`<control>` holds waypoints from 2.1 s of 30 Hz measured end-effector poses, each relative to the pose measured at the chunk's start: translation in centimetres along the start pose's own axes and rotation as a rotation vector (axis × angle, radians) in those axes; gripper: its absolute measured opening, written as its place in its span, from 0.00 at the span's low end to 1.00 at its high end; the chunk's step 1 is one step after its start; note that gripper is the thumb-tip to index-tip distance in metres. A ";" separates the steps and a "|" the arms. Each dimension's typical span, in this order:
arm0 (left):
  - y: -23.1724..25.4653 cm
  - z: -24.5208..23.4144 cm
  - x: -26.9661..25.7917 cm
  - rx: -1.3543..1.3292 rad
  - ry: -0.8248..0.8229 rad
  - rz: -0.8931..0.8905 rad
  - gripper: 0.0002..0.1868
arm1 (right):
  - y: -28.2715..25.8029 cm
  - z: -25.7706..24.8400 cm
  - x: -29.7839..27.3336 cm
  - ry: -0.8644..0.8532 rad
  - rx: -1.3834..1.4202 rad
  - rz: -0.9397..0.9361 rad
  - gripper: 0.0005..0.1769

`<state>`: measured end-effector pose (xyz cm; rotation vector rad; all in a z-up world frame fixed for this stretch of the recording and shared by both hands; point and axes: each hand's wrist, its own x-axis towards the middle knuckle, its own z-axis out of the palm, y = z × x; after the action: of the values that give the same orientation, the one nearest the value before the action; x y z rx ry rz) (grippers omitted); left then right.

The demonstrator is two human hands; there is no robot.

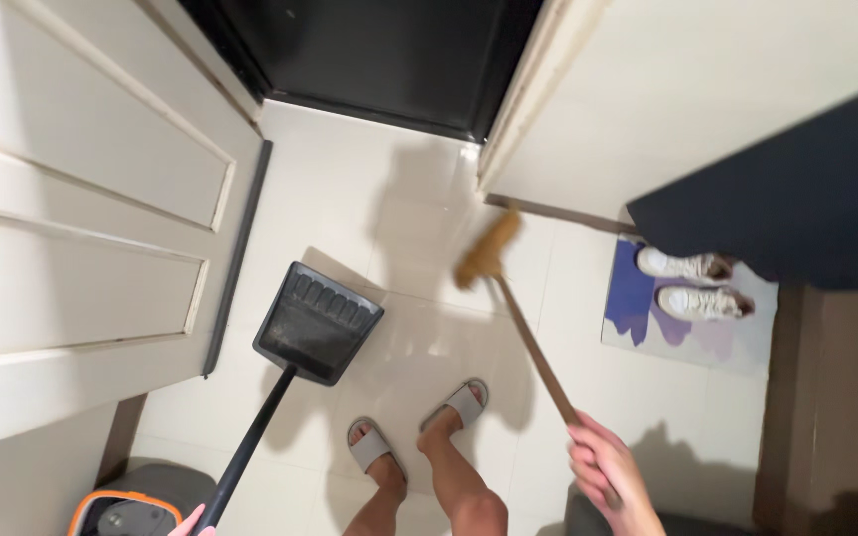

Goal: The person sweeps the floor using a brush and dustpan, empties the dustpan into a red trash bin, and assembles an orange felt storage basket by hand.

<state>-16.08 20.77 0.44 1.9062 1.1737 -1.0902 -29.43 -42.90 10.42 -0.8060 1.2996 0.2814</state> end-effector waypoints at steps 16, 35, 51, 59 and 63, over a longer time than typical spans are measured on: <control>0.4 10.4 1.3 -0.325 0.088 -0.041 0.36 | -9.3 7.8 21.9 0.054 -0.654 0.045 0.13; 0.3 10.4 -3.4 -0.557 0.055 -0.326 0.37 | -23.6 27.3 15.7 -0.255 -1.177 -0.274 0.35; -1.3 6.5 -1.9 -0.441 0.016 -0.332 0.37 | -21.4 40.7 16.1 -0.407 -1.385 0.017 0.41; 0.6 7.2 -2.2 -0.404 0.053 -0.363 0.35 | -16.0 50.3 21.9 -0.519 -2.129 -0.894 0.36; 1.2 8.1 -2.6 -0.449 0.073 -0.417 0.34 | -16.7 54.4 24.0 -0.597 -2.435 -0.726 0.39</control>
<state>-18.19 12.53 -0.78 1.3989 1.7431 -0.8649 27.89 -24.24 -3.06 -2.6821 -0.6659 1.3934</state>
